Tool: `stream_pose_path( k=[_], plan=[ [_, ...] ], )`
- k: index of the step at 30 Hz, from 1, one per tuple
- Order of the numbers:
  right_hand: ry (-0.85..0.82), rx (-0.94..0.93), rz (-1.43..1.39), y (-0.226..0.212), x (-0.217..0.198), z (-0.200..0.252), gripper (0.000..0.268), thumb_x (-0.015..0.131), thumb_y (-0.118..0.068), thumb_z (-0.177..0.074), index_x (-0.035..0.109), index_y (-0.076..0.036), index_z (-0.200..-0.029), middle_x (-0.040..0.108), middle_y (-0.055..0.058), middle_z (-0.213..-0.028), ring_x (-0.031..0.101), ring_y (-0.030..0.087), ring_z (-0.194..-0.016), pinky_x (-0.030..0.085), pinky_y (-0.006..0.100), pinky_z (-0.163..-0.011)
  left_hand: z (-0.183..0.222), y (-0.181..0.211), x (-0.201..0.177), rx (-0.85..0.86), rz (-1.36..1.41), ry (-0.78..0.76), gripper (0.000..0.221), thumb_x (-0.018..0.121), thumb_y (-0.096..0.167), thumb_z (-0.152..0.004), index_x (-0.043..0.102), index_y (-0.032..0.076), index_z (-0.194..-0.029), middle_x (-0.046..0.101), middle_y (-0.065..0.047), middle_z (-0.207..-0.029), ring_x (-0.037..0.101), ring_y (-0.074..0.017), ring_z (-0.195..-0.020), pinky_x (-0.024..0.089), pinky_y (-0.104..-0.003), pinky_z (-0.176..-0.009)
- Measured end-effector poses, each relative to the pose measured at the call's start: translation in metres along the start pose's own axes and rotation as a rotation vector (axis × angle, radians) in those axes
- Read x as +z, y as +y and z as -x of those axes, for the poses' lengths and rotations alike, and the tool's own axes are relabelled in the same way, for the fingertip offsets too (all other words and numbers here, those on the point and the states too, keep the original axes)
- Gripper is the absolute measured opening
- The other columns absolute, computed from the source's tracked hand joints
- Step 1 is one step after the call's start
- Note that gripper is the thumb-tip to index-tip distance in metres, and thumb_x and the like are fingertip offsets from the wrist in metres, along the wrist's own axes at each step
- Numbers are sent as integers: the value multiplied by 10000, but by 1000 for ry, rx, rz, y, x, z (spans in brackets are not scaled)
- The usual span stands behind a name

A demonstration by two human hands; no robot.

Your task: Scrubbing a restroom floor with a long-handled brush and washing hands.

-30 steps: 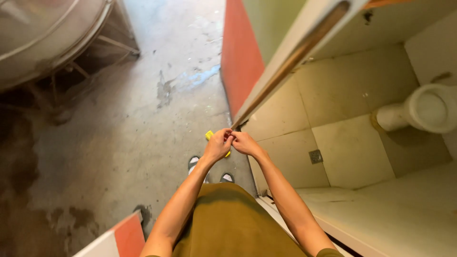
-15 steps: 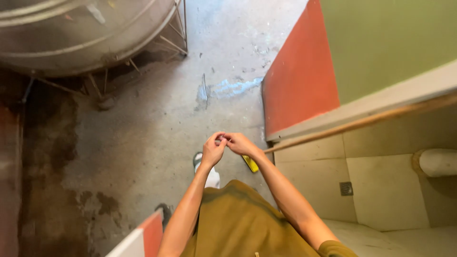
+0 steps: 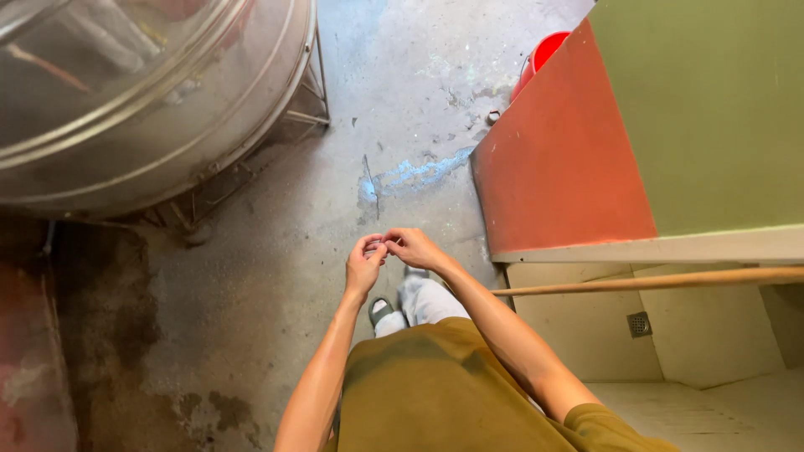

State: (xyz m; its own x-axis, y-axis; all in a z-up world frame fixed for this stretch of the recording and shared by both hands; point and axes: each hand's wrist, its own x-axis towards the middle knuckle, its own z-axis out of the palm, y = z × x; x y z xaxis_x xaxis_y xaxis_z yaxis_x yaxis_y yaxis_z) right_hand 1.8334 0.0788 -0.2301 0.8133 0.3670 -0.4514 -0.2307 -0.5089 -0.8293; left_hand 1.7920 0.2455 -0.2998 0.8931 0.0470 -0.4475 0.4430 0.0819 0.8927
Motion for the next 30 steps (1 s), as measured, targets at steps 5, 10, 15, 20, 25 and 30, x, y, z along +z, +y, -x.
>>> stream_pose_path(
  k=[5, 10, 15, 20, 25, 30],
  plan=[
    [126, -42, -136, 21, -57, -65, 194, 590, -144, -979, 718, -83, -1110, 759, 125, -898, 748, 211, -808, 601, 331, -716, -80, 55, 37, -17, -31, -79, 376, 743, 122, -887, 689, 76, -1256, 718, -202, -1090, 728, -252, -899, 627, -360, -803],
    [226, -52, -314, 48, -135, -152, 185, 608, -167, -987, 725, -77, -1098, 754, 119, -859, 741, 185, -770, 602, 275, -687, -195, 97, 88, -15, -103, -131, 371, 766, 140, -855, 721, 94, -1220, 738, -188, -1075, 752, -251, -881, 637, -344, -776],
    [335, -66, -444, 61, -227, -240, 169, 640, -158, -988, 738, -57, -1081, 743, 143, -827, 752, 211, -740, 619, 305, -652, -319, 134, 147, -33, -133, -156, 374, 758, 161, -851, 730, 60, -1210, 725, -223, -1064, 738, -261, -863, 629, -349, -757],
    [401, -1, -559, 78, -307, -299, 176, 630, -181, -998, 725, -57, -1079, 743, 112, -844, 744, 188, -758, 614, 295, -671, -423, 173, 204, -59, -192, -232, 341, 755, 144, -847, 742, 71, -1180, 733, -214, -1025, 749, -258, -853, 635, -339, -743],
    [478, 43, -619, 90, -388, -340, 177, 618, -180, -1008, 717, -53, -1079, 725, 92, -829, 732, 172, -756, 613, 287, -669, -507, 200, 272, -99, -257, -336, 337, 796, 147, -799, 772, 117, -1133, 758, -166, -985, 767, -216, -823, 647, -319, -721],
    [626, 94, -627, 100, -472, -404, 155, 627, -153, -979, 729, -54, -1042, 724, 105, -798, 730, 172, -720, 606, 271, -644, -605, 244, 336, -113, -358, -495, 332, 750, 144, -803, 770, 99, -1131, 760, -165, -991, 762, -228, -845, 648, -321, -740]
  ],
)
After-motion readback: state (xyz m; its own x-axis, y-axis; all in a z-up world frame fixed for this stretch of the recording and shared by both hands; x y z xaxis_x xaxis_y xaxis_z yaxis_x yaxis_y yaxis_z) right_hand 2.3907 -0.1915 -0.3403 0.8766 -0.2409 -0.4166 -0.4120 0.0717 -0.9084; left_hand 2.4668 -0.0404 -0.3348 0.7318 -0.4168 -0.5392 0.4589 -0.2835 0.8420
